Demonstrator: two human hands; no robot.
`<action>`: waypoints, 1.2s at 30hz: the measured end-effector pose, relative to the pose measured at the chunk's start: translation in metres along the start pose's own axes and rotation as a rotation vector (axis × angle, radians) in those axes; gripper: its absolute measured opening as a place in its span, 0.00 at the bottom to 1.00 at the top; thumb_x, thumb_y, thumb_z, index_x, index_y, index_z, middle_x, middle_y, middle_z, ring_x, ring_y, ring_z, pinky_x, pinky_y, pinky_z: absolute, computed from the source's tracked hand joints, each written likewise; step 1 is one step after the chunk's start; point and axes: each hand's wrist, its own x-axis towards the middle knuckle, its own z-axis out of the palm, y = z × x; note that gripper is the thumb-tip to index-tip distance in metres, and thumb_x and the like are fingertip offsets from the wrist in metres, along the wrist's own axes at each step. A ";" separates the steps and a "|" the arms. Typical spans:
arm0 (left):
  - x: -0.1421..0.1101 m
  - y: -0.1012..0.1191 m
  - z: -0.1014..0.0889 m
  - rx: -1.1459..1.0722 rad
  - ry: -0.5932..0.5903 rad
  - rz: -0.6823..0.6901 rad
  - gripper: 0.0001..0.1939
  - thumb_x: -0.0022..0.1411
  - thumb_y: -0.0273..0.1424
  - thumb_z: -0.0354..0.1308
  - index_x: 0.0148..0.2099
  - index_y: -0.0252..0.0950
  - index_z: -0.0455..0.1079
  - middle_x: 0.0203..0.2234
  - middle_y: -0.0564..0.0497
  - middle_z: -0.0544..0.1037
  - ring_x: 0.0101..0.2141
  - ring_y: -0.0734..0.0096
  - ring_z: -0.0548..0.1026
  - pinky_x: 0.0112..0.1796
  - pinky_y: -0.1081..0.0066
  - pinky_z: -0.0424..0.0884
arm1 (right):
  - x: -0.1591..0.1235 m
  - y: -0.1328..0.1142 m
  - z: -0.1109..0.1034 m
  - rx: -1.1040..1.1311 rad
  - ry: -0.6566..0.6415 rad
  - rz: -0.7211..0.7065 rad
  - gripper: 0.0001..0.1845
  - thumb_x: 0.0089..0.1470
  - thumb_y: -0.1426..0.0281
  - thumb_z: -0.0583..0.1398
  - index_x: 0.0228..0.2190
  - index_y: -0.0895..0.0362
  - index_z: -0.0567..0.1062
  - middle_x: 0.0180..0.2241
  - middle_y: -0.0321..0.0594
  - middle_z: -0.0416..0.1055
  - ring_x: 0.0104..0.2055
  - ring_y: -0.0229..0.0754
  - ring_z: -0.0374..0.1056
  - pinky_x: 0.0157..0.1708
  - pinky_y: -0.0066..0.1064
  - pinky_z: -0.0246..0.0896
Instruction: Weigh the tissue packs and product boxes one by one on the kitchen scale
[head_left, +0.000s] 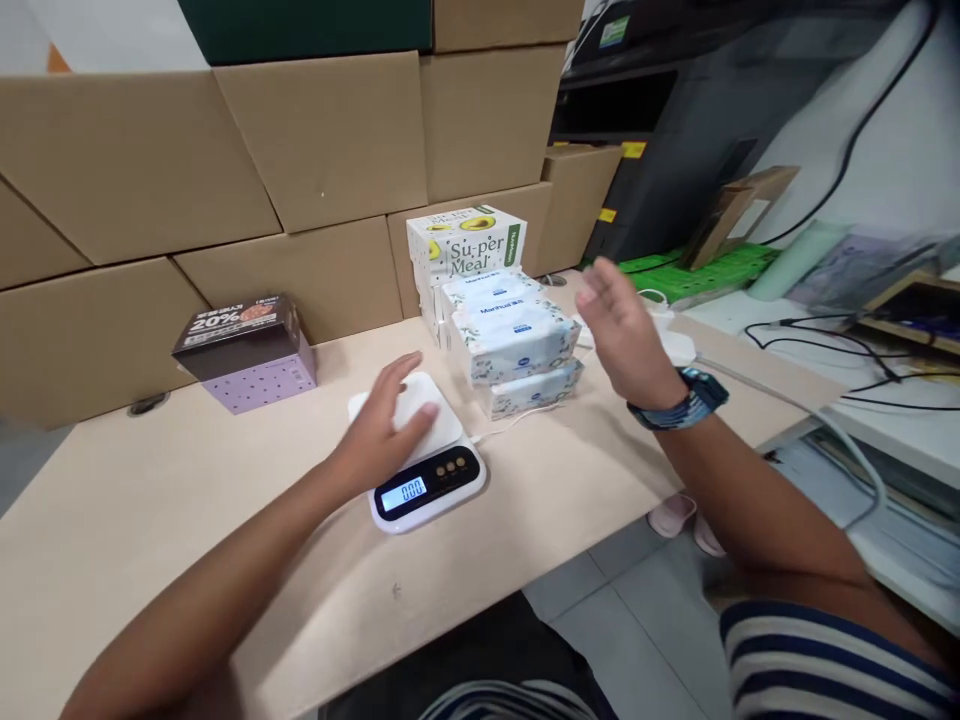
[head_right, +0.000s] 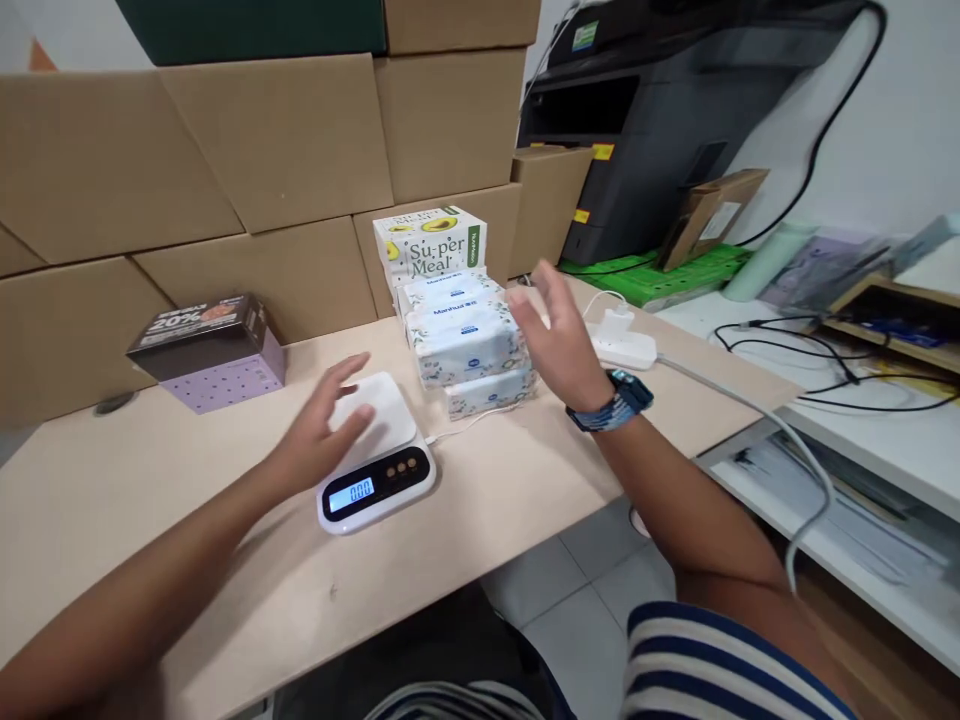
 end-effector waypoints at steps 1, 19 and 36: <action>0.013 0.017 0.017 -0.122 -0.071 -0.065 0.42 0.77 0.55 0.54 0.83 0.43 0.50 0.82 0.39 0.55 0.80 0.44 0.59 0.77 0.42 0.64 | -0.001 0.012 0.001 0.032 -0.047 0.109 0.63 0.55 0.25 0.57 0.77 0.50 0.62 0.80 0.50 0.58 0.84 0.63 0.52 0.83 0.60 0.49; -0.112 -0.014 0.008 -0.459 -0.079 -0.089 0.51 0.78 0.61 0.47 0.83 0.58 0.14 0.86 0.54 0.30 0.84 0.51 0.34 0.79 0.43 0.55 | -0.083 0.013 0.065 0.083 -0.954 0.145 0.64 0.60 0.34 0.64 0.80 0.30 0.34 0.83 0.21 0.29 0.87 0.58 0.35 0.84 0.64 0.41; -0.120 -0.039 0.019 -0.710 0.042 -0.063 0.51 0.74 0.66 0.50 0.85 0.61 0.27 0.85 0.67 0.26 0.83 0.41 0.23 0.82 0.39 0.24 | -0.064 0.035 0.034 0.254 -0.233 -0.364 0.33 0.71 0.56 0.62 0.74 0.30 0.66 0.75 0.31 0.68 0.76 0.53 0.69 0.69 0.53 0.77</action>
